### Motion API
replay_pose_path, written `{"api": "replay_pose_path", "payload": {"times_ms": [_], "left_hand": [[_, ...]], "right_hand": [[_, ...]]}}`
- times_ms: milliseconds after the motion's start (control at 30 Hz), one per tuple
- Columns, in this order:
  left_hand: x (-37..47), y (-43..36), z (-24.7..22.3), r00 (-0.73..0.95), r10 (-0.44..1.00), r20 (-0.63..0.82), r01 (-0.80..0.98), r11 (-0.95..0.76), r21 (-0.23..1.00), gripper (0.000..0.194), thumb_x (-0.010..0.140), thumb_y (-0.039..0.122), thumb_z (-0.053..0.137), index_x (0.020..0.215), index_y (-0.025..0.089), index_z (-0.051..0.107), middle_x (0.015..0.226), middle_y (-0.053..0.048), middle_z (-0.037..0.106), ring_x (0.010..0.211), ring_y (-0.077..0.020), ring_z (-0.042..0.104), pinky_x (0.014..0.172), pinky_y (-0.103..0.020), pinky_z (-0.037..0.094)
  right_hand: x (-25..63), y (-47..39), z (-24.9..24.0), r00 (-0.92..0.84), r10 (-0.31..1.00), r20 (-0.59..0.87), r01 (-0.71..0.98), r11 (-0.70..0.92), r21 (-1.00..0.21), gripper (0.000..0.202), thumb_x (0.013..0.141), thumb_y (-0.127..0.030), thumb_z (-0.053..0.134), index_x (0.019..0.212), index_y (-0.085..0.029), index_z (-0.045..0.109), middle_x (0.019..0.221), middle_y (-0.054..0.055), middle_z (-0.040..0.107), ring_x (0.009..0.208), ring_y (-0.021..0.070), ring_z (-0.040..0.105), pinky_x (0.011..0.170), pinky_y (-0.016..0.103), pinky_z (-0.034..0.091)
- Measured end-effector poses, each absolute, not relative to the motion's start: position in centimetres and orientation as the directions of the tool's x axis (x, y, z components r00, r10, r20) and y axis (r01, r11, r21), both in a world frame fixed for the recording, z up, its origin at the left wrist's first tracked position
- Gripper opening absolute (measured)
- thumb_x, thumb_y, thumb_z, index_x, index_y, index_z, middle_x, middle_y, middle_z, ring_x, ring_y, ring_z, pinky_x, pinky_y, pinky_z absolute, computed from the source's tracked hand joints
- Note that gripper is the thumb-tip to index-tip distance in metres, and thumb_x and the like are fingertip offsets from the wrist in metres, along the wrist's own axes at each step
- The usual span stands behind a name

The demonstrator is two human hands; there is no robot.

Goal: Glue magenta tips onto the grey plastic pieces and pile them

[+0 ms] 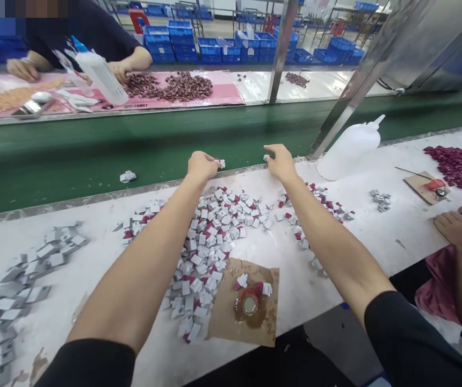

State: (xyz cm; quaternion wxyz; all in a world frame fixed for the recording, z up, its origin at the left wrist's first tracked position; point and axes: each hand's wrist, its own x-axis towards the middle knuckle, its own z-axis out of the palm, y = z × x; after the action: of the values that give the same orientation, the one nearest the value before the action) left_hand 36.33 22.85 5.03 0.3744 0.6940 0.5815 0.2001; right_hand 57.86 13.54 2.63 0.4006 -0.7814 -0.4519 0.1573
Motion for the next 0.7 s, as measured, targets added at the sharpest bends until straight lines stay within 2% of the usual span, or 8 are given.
{"api": "replay_pose_path", "payload": {"times_ms": [100, 167, 267, 367, 433, 533, 633, 700], "left_hand": [[37.5, 25.5, 3.3, 0.2, 0.952, -0.231, 0.679, 0.035, 0.733, 0.026, 0.113, 0.036, 0.074, 0.125, 0.013, 0.076, 0.123, -0.01, 0.079, 0.108, -0.0231, 0.077, 0.099, -0.045, 0.067], [37.7, 26.3, 2.7, 0.178, 0.952, -0.248, 0.686, 0.06, 0.725, 0.032, 0.111, 0.04, 0.077, 0.133, 0.017, 0.075, 0.133, -0.011, 0.077, 0.114, -0.0248, 0.077, 0.1, -0.047, 0.068], [37.2, 25.8, 3.2, 0.178, 0.961, -0.212, 0.67, 0.039, 0.741, 0.025, 0.106, 0.025, 0.08, 0.128, 0.014, 0.075, 0.137, -0.016, 0.075, 0.125, -0.0303, 0.074, 0.107, -0.052, 0.064], [35.9, 23.0, 5.0, 0.29, 0.946, -0.144, 0.599, -0.062, 0.798, 0.026, 0.103, 0.009, 0.073, 0.129, 0.01, 0.074, 0.144, -0.023, 0.073, 0.132, -0.0339, 0.071, 0.112, -0.054, 0.058], [34.7, 19.8, 6.3, 0.422, 0.901, -0.104, 0.515, -0.144, 0.845, 0.03, 0.104, 0.012, 0.073, 0.133, 0.015, 0.075, 0.141, -0.019, 0.076, 0.127, -0.0303, 0.074, 0.11, -0.049, 0.059], [32.4, 14.0, 7.5, 0.637, 0.77, 0.043, 0.229, -0.242, 0.943, 0.025, 0.104, 0.022, 0.076, 0.129, 0.02, 0.078, 0.132, -0.011, 0.082, 0.122, -0.0259, 0.077, 0.109, -0.044, 0.062], [29.5, 8.1, 7.7, 0.633, 0.757, 0.161, 0.0, -0.208, 0.978, 0.016, 0.103, 0.027, 0.077, 0.117, 0.02, 0.079, 0.121, -0.009, 0.084, 0.113, -0.0243, 0.079, 0.105, -0.043, 0.063], [27.5, 4.2, 7.7, 0.613, 0.783, 0.104, -0.003, -0.13, 0.991, 0.012, 0.104, 0.028, 0.077, 0.113, 0.022, 0.081, 0.112, -0.007, 0.085, 0.104, -0.0225, 0.079, 0.099, -0.041, 0.064]], "right_hand": [[59.0, 16.6, 1.6, 0.517, 0.854, 0.058, 0.575, -0.296, -0.763, 0.033, 0.109, -0.03, 0.082, 0.139, -0.019, 0.078, 0.159, 0.014, 0.071, 0.145, 0.034, 0.069, 0.125, 0.062, 0.056], [59.1, 17.4, 1.4, 0.503, 0.864, 0.023, 0.542, -0.295, -0.787, 0.033, 0.11, -0.039, 0.082, 0.137, -0.02, 0.077, 0.149, 0.012, 0.076, 0.135, 0.0315, 0.074, 0.117, 0.059, 0.062], [58.2, 16.5, 2.0, 0.484, 0.875, 0.001, 0.438, -0.242, -0.866, 0.023, 0.107, -0.033, 0.084, 0.123, -0.016, 0.081, 0.128, 0.012, 0.083, 0.117, 0.0288, 0.082, 0.107, 0.052, 0.068], [55.9, 13.2, 3.1, 0.429, 0.903, 0.009, 0.282, -0.124, -0.952, 0.02, 0.104, -0.032, 0.086, 0.117, -0.017, 0.084, 0.114, 0.012, 0.086, 0.103, 0.0268, 0.086, 0.099, 0.045, 0.072], [53.8, 10.0, 3.7, 0.382, 0.924, 0.029, 0.183, -0.045, -0.982, 0.029, 0.101, -0.042, 0.088, 0.122, -0.021, 0.085, 0.117, 0.012, 0.088, 0.103, 0.0256, 0.086, 0.094, 0.043, 0.073], [50.3, 4.8, 4.7, 0.348, 0.935, 0.062, -0.031, 0.077, -0.997, 0.04, 0.088, -0.054, 0.099, 0.116, -0.027, 0.09, 0.121, 0.01, 0.088, 0.099, 0.024, 0.083, 0.085, 0.041, 0.074], [47.1, -0.4, 6.0, 0.361, 0.93, 0.063, -0.167, 0.131, -0.977, 0.033, 0.082, -0.052, 0.104, 0.104, -0.03, 0.094, 0.112, 0.007, 0.09, 0.085, 0.0211, 0.08, 0.079, 0.039, 0.073], [45.6, -4.0, 7.0, 0.34, 0.94, 0.038, -0.079, 0.068, -0.995, 0.025, 0.085, -0.047, 0.103, 0.103, -0.031, 0.095, 0.105, 0.006, 0.09, 0.084, 0.0221, 0.082, 0.08, 0.038, 0.074]]}}
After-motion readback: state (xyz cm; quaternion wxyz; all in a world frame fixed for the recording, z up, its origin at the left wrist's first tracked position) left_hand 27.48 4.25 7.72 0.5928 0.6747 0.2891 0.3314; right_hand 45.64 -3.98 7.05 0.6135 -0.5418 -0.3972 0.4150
